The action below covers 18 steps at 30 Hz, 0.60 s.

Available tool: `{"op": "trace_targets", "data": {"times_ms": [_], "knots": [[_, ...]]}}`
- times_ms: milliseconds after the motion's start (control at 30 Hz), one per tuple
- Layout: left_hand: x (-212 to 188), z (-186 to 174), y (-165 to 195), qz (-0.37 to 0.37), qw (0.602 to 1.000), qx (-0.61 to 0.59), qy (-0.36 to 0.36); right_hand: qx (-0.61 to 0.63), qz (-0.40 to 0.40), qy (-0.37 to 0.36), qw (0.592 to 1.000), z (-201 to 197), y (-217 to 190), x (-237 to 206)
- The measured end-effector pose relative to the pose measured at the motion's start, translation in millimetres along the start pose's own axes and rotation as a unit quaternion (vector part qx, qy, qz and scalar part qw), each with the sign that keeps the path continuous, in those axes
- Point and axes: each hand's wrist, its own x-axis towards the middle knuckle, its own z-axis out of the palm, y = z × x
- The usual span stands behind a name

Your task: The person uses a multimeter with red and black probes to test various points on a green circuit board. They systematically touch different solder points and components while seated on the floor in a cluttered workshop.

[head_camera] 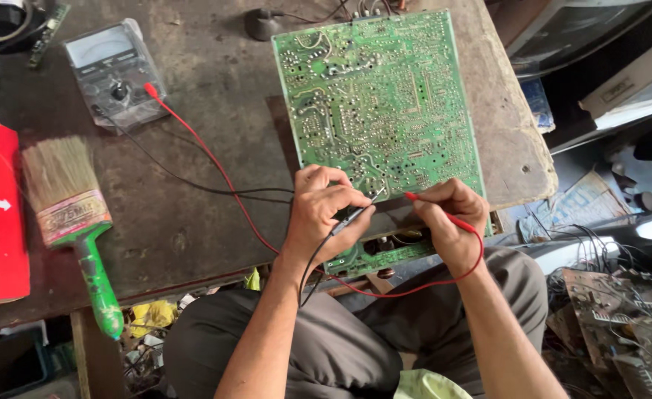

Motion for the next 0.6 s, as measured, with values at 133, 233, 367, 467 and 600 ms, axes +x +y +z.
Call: {"op": "trace_targets", "data": {"times_ms": [133,233,367,467,600], "knots": [[1.0,-1.3,-1.2,0.006,0.999,0.012,-0.031,0.014,0.021,0.012,1.000,4.4,-1.7,-1.3],[0.3,-2.5,-1.8,0.001,0.998,0.017,-0.053,-0.010,0.014,0.013,1.000,6.8,-4.5,-2.5],[2.6,-3.2,-2.4,0.005,0.998,0.017,-0.057,-0.070,0.001,0.004,0.998,10.7,-7.8,1.8],[3.2,-3.7,-1.1,0.000,0.998,0.014,-0.058,-0.086,0.015,0.002,0.996,13.2,-10.5,3.4],[2.8,-4.1,-1.8,0.000,0.998,0.014,-0.067,-0.080,0.018,0.004,0.997,16.0,-11.2,1.2]]}}
